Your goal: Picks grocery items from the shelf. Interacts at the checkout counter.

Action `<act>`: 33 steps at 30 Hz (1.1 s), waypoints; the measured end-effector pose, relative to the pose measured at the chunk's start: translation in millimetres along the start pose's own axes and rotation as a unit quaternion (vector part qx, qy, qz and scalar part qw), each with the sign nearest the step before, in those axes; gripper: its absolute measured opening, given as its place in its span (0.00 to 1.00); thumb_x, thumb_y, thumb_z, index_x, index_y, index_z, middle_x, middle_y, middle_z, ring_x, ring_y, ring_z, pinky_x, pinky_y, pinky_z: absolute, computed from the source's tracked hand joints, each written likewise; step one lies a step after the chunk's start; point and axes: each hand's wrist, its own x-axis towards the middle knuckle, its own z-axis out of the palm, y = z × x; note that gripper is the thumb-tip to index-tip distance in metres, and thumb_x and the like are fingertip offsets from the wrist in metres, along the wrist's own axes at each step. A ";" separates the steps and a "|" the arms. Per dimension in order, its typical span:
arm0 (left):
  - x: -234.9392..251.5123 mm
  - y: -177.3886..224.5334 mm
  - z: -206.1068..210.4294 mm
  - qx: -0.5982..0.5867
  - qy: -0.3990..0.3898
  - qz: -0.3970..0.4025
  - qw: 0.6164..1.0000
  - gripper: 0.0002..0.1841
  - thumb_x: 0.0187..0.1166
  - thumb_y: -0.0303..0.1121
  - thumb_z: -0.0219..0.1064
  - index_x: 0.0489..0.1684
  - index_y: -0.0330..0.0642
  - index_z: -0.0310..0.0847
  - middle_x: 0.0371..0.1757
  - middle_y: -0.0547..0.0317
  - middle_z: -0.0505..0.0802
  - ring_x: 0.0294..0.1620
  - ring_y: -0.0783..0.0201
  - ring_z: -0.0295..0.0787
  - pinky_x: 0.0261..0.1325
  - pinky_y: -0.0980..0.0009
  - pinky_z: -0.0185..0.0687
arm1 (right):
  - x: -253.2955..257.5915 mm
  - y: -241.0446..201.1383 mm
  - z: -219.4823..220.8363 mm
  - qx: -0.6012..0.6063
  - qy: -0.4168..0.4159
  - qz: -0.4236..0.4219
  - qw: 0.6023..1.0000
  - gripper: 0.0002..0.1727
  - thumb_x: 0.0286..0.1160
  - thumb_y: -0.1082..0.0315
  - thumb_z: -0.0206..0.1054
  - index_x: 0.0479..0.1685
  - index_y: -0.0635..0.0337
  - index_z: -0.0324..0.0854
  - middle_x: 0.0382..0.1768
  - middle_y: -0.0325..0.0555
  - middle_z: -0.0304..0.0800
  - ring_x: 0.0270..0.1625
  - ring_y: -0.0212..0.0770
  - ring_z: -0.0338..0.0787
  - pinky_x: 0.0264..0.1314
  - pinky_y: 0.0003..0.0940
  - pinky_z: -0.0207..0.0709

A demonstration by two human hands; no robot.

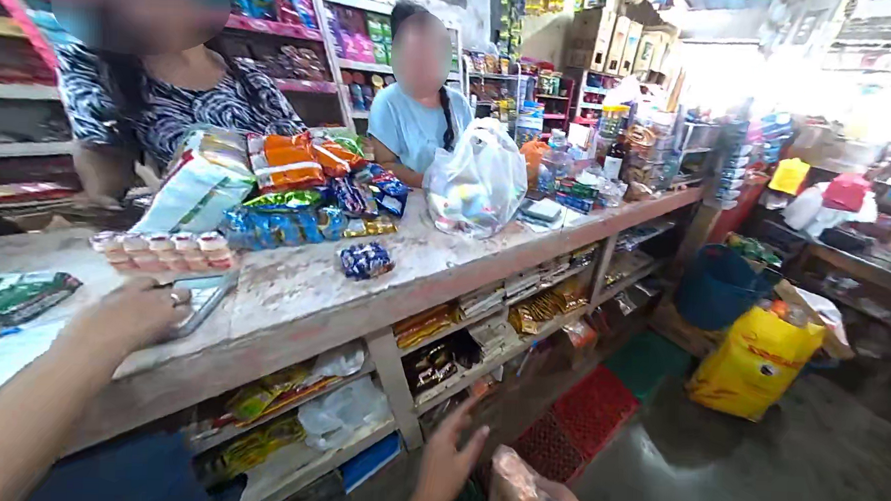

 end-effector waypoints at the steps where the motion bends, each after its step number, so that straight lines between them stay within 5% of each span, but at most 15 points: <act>1: 37.0 18.0 -10.2 -0.002 0.056 0.014 0.998 0.30 0.77 0.32 0.72 0.80 0.34 0.73 0.69 0.37 0.88 0.64 0.47 0.90 0.66 0.48 0.86 | 48.8 3.7 5.2 0.013 0.005 -0.058 0.998 0.31 0.75 0.52 0.75 0.80 0.44 0.78 0.58 0.41 0.95 0.57 0.39 0.95 0.66 0.50 0.88; 5: 185.9 102.6 -54.8 0.001 0.205 0.056 0.977 0.31 0.85 0.33 0.64 0.87 0.33 0.62 0.80 0.33 0.78 0.77 0.45 0.80 0.77 0.49 0.77 | 224.8 -38.6 -6.2 0.091 0.078 -0.215 0.969 0.48 0.66 0.58 0.81 0.91 0.53 0.62 0.57 0.46 0.95 0.51 0.36 0.96 0.56 0.45 0.91; 7: 270.2 110.5 -70.2 0.004 0.246 0.079 0.966 0.30 0.87 0.36 0.63 0.86 0.31 0.62 0.82 0.32 0.75 0.81 0.43 0.75 0.80 0.48 0.73 | 293.6 -61.8 -36.0 0.153 0.088 -0.197 0.964 0.51 0.65 0.62 0.80 0.92 0.59 0.57 0.69 0.48 0.88 0.60 0.34 0.93 0.64 0.39 0.89; 9: 358.7 117.3 -76.9 0.009 0.258 0.090 0.962 0.29 0.87 0.35 0.63 0.84 0.30 0.65 0.80 0.30 0.76 0.81 0.41 0.75 0.81 0.47 0.71 | 355.3 -73.4 -70.5 0.205 0.127 -0.150 0.959 0.49 0.65 0.63 0.80 0.89 0.62 0.59 0.67 0.46 0.89 0.59 0.32 0.92 0.63 0.34 0.88; 11: 441.6 126.4 -75.9 0.034 0.230 0.078 0.969 0.26 0.87 0.34 0.63 0.81 0.29 0.70 0.77 0.29 0.79 0.79 0.38 0.76 0.80 0.43 0.71 | 408.5 -74.8 -103.7 0.227 0.197 -0.113 0.947 0.46 0.63 0.64 0.80 0.85 0.64 0.62 0.61 0.45 0.90 0.56 0.33 0.93 0.59 0.34 0.89; 15: 585.7 142.5 -60.3 0.149 0.130 0.114 0.974 0.21 0.88 0.37 0.63 0.71 0.31 0.82 0.70 0.33 0.87 0.75 0.38 0.81 0.80 0.41 0.71 | 501.5 -66.0 -177.2 0.247 0.324 -0.079 0.910 0.46 0.70 0.68 0.76 0.90 0.56 0.54 0.67 0.46 0.85 0.62 0.39 0.90 0.60 0.40 0.90; 18: 655.0 160.7 -44.1 0.241 0.067 0.084 0.965 0.32 0.85 0.56 0.62 0.71 0.35 0.83 0.69 0.33 0.88 0.75 0.33 0.79 0.81 0.31 0.61 | 566.1 -54.9 -224.1 0.247 0.417 -0.115 0.867 0.44 0.75 0.68 0.73 0.91 0.59 0.52 0.80 0.51 0.74 0.76 0.41 0.81 0.74 0.41 0.82; 21: 690.3 174.7 -32.8 0.223 -0.019 -0.014 0.974 0.38 0.82 0.66 0.58 0.66 0.37 0.86 0.68 0.32 0.87 0.74 0.32 0.80 0.75 0.28 0.66 | 628.1 -68.0 -267.8 0.254 0.449 -0.172 0.839 0.43 0.77 0.68 0.70 0.92 0.63 0.51 0.85 0.55 0.66 0.81 0.44 0.77 0.78 0.41 0.78; 23: 681.9 178.5 -29.7 0.159 -0.022 0.001 0.987 0.33 0.79 0.57 0.70 0.73 0.39 0.83 0.79 0.36 0.81 0.80 0.36 0.75 0.80 0.34 0.66 | 665.0 -86.0 -280.9 0.300 0.445 -0.182 0.824 0.38 0.77 0.71 0.70 0.86 0.66 0.57 0.75 0.56 0.78 0.71 0.44 0.86 0.69 0.43 0.86; 25: 648.8 179.6 -27.4 0.149 0.060 0.074 0.984 0.31 0.75 0.48 0.75 0.75 0.38 0.81 0.81 0.32 0.77 0.79 0.36 0.76 0.78 0.38 0.71 | 694.3 -108.2 -276.9 0.319 0.403 -0.216 0.830 0.33 0.76 0.74 0.69 0.81 0.69 0.62 0.65 0.52 0.84 0.63 0.41 0.89 0.62 0.40 0.87; 26: 629.4 177.3 -25.4 0.152 0.137 0.142 0.968 0.27 0.74 0.44 0.76 0.67 0.34 0.86 0.75 0.29 0.81 0.75 0.36 0.80 0.74 0.40 0.75 | 705.8 -122.3 -268.4 0.319 0.373 -0.246 0.836 0.31 0.74 0.75 0.69 0.78 0.69 0.65 0.61 0.50 0.86 0.60 0.39 0.89 0.59 0.38 0.88; 27: 613.5 174.8 -23.3 0.152 0.214 0.223 0.939 0.22 0.72 0.42 0.77 0.54 0.32 0.91 0.64 0.29 0.88 0.67 0.38 0.85 0.68 0.43 0.81 | 715.7 -135.4 -256.9 0.317 0.335 -0.283 0.841 0.30 0.73 0.76 0.69 0.76 0.68 0.67 0.58 0.46 0.87 0.58 0.38 0.90 0.58 0.37 0.89; 29: 594.5 181.4 -23.8 0.151 0.299 0.326 0.884 0.13 0.75 0.43 0.76 0.35 0.40 0.89 0.48 0.46 0.93 0.58 0.56 0.89 0.63 0.58 0.83 | 733.5 -160.5 -235.2 0.285 0.231 -0.346 0.863 0.28 0.72 0.75 0.71 0.74 0.64 0.71 0.57 0.40 0.90 0.56 0.32 0.91 0.59 0.34 0.89; 33: 581.6 184.9 -42.3 0.205 0.306 0.356 0.859 0.09 0.78 0.42 0.74 0.39 0.48 0.87 0.55 0.58 0.91 0.68 0.68 0.82 0.74 0.60 0.73 | 771.5 -179.5 -205.0 0.176 -0.058 -0.280 0.942 0.26 0.71 0.71 0.74 0.71 0.66 0.78 0.51 0.50 0.93 0.48 0.34 0.93 0.54 0.35 0.89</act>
